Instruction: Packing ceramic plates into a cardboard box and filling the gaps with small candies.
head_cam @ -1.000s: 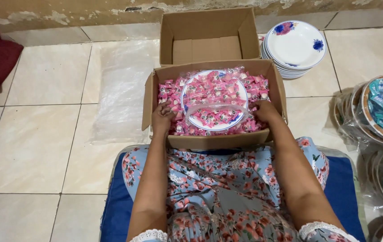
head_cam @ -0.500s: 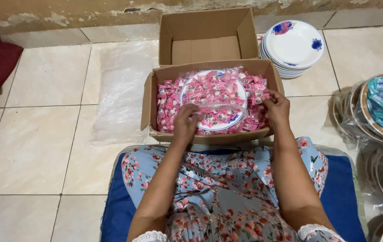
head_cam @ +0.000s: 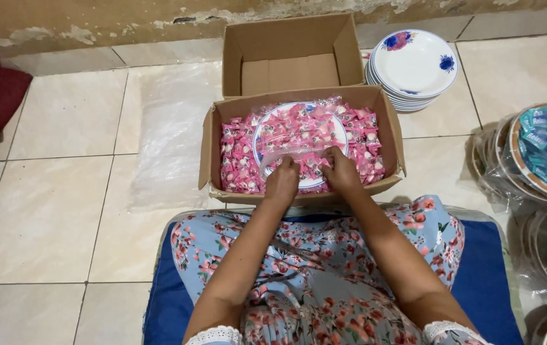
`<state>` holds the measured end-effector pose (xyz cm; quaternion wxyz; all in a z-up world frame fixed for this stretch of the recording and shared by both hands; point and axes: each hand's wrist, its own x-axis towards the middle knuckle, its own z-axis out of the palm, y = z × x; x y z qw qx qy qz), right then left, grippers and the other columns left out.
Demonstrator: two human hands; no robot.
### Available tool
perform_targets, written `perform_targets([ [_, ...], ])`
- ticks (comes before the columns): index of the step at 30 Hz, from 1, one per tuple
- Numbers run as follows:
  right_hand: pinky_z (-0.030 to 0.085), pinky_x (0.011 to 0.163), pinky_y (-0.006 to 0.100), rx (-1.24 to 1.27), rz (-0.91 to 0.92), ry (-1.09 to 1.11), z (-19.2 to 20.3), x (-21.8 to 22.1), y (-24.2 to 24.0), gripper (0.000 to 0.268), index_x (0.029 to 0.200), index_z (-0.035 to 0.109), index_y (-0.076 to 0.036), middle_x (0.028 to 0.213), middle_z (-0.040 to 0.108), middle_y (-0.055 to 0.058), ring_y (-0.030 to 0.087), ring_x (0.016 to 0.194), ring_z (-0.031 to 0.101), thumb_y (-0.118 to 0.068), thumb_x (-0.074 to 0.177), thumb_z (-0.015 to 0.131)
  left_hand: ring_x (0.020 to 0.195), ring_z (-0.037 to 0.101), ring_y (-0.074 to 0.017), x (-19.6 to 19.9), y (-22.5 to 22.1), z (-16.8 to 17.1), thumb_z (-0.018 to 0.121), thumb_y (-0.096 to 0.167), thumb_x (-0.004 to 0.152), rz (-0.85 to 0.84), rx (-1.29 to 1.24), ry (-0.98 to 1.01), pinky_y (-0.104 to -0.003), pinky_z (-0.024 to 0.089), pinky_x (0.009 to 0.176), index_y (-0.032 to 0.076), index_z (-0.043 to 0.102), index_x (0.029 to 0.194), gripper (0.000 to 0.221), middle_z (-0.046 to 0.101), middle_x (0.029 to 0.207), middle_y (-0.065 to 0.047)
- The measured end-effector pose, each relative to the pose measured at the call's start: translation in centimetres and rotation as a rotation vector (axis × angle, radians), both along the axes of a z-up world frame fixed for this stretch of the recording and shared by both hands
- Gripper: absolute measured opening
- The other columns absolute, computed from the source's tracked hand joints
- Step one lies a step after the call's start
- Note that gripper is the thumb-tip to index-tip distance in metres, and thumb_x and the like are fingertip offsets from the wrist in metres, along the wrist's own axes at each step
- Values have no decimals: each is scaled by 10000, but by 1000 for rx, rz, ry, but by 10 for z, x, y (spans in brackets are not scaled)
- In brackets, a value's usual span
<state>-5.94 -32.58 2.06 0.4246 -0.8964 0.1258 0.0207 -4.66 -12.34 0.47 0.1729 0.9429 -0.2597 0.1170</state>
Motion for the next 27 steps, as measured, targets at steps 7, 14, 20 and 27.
perform_targets([
  [7,543,959,508,-119,79,-147,13,-16,12,359,1221,516,-166,1118,705,142,376,1102,687,-188,922,713,1032,710,-363,-25,4,36,728,172,862,-4,-49,167,-424,633,776,83,706,1199,349,604,1217,-150],
  [14,609,852,417,-477,125,-409,-48,-6,3,156,959,627,-133,1091,621,90,326,1001,700,-227,888,730,1277,571,-271,-15,5,14,698,320,902,-212,54,43,-441,546,896,163,671,1278,408,615,1362,-48],
  [20,580,883,326,-673,363,-520,-9,-42,19,180,1045,711,-185,1171,650,43,256,1099,673,-290,902,687,1561,213,-265,-18,-5,72,456,457,1028,-136,328,545,-565,217,1209,164,316,1612,668,268,1695,-61],
  [27,577,884,521,-760,443,-206,46,-39,37,677,1499,482,-88,1419,551,127,380,1302,525,-230,853,627,1595,87,-248,-2,-16,65,474,460,976,-85,403,669,-554,127,1240,189,88,1658,829,119,1734,-61],
])
